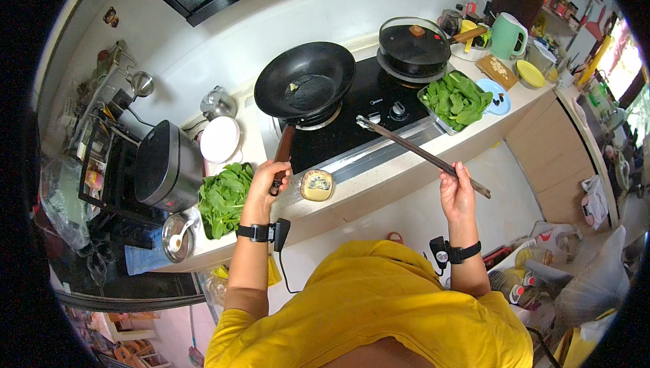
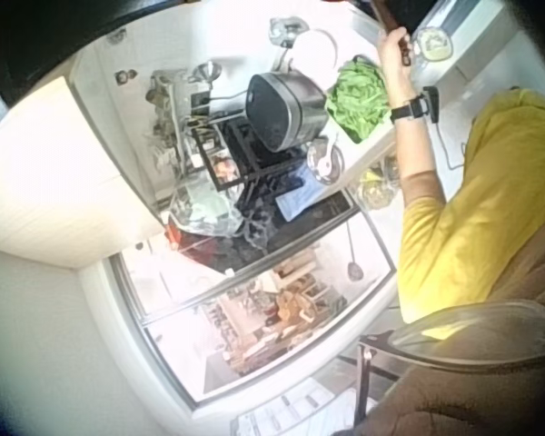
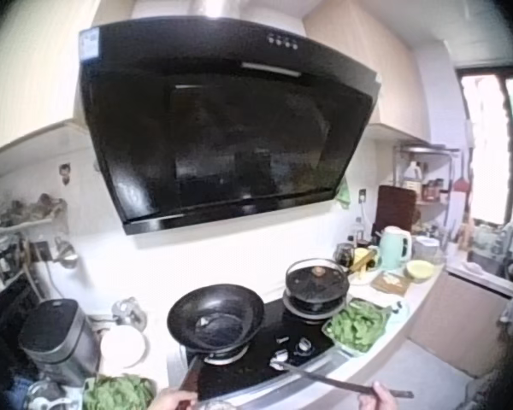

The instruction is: The person stir-fries leafy green vegetables in a wok using chopsticks. They add seasonings from small containers and continue to stir the vegetables until they are cooked.

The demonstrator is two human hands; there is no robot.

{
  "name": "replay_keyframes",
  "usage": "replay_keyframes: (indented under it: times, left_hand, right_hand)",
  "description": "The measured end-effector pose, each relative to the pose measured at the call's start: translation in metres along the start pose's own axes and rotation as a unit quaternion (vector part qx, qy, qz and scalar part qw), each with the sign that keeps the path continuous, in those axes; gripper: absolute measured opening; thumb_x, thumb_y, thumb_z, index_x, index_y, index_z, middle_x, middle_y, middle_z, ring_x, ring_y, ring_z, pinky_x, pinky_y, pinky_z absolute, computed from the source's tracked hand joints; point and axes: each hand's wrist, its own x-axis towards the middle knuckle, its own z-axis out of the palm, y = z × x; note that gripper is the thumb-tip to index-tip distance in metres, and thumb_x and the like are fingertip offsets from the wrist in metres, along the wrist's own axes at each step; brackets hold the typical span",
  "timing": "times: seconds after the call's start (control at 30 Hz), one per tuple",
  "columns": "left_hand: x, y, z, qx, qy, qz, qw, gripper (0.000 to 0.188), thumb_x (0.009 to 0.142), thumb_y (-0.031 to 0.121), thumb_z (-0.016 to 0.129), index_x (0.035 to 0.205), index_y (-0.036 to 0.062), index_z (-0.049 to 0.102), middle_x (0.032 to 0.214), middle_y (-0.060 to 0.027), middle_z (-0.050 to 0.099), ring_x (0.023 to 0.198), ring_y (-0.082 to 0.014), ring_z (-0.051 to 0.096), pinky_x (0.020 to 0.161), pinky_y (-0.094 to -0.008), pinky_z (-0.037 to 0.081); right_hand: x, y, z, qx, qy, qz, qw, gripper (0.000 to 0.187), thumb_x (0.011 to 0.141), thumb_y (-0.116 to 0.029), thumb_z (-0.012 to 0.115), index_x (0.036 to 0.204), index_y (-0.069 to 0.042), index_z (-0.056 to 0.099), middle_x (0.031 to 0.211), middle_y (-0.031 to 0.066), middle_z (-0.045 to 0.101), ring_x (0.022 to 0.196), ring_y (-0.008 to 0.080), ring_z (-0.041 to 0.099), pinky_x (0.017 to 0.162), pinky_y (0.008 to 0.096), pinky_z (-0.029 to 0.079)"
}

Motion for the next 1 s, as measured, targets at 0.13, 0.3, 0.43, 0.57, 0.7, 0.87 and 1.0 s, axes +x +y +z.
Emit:
replay_keyframes:
  times: [0.13, 0.3, 0.43, 0.57, 0.7, 0.87, 1.0]
  left_hand:
    - [-0.001, -0.014, 0.006, 0.014, 0.022, -0.004, 1.000, 0.018, 0.081, 0.009, 0.061, 0.092, 0.0005, 0.050, 0.071, -0.0083, 0.059, 0.052, -0.0127, 0.054, 0.041, -0.0231, 0.044]
    - [-0.006, -0.008, 0.000, -0.071, 0.064, -0.025, 0.995, 0.024, 0.084, 0.014, 0.057, 0.099, -0.0045, 0.051, 0.085, -0.0166, 0.062, 0.066, -0.0220, 0.062, 0.060, -0.0320, 0.057]
    - [-0.015, -0.012, -0.011, -0.110, 0.046, -0.038, 0.992, 0.037, 0.089, 0.022, 0.052, 0.107, -0.0092, 0.048, 0.090, -0.0219, 0.061, 0.081, -0.0310, 0.064, 0.073, -0.0395, 0.058]
    - [-0.034, -0.019, -0.017, -0.144, 0.037, -0.024, 0.989, 0.037, 0.090, 0.026, 0.051, 0.106, -0.0078, 0.047, 0.094, -0.0246, 0.060, 0.088, -0.0352, 0.063, 0.079, -0.0408, 0.056]
    - [-0.050, -0.035, -0.012, -0.188, 0.055, -0.010, 0.981, 0.041, 0.091, 0.032, 0.050, 0.107, -0.0051, 0.046, 0.098, -0.0272, 0.058, 0.095, -0.0377, 0.061, 0.084, -0.0432, 0.053]
    - [-0.067, -0.064, 0.013, -0.265, 0.136, 0.039, 0.954, 0.065, 0.088, 0.058, 0.045, 0.110, -0.0032, 0.045, 0.110, -0.0310, 0.054, 0.104, -0.0399, 0.056, 0.089, -0.0456, 0.048]
    - [-0.070, -0.095, 0.049, -0.221, 0.240, 0.100, 0.940, 0.073, 0.083, 0.066, 0.045, 0.111, -0.0016, 0.047, 0.107, -0.0252, 0.056, 0.102, -0.0356, 0.058, 0.089, -0.0447, 0.048]
  right_hand:
    - [-0.010, -0.005, 0.004, -0.007, 0.027, -0.005, 1.000, 0.012, 0.092, -0.014, 0.054, 0.089, -0.002, 0.057, 0.081, 0.0175, 0.065, 0.066, 0.0205, 0.066, 0.057, 0.0213, 0.056]
    - [-0.016, 0.003, 0.007, 0.003, 0.030, -0.024, 0.999, 0.013, 0.092, -0.014, 0.054, 0.089, -0.002, 0.057, 0.081, 0.0178, 0.065, 0.066, 0.0204, 0.065, 0.057, 0.0210, 0.056]
    - [-0.023, 0.003, 0.007, 0.004, 0.037, -0.033, 0.999, 0.013, 0.092, -0.015, 0.054, 0.089, -0.002, 0.057, 0.081, 0.0183, 0.065, 0.066, 0.0202, 0.066, 0.057, 0.0207, 0.056]
    - [-0.030, 0.000, 0.010, 0.003, 0.039, -0.052, 0.998, 0.014, 0.092, -0.015, 0.055, 0.090, -0.002, 0.057, 0.082, 0.0183, 0.065, 0.066, 0.0194, 0.066, 0.058, 0.0206, 0.056]
    - [-0.031, -0.015, 0.002, 0.001, 0.049, -0.058, 0.997, 0.014, 0.092, -0.015, 0.055, 0.090, -0.001, 0.058, 0.082, 0.0182, 0.065, 0.067, 0.0190, 0.066, 0.058, 0.0206, 0.056]
    - [-0.010, -0.050, -0.018, 0.041, 0.044, -0.063, 0.996, 0.014, 0.091, -0.014, 0.055, 0.089, -0.001, 0.059, 0.082, 0.0186, 0.065, 0.066, 0.0192, 0.065, 0.057, 0.0208, 0.056]
    - [0.010, -0.106, -0.054, 0.065, 0.032, -0.067, 0.995, 0.014, 0.092, -0.014, 0.054, 0.090, -0.001, 0.060, 0.082, 0.0181, 0.065, 0.065, 0.0187, 0.065, 0.058, 0.0203, 0.056]
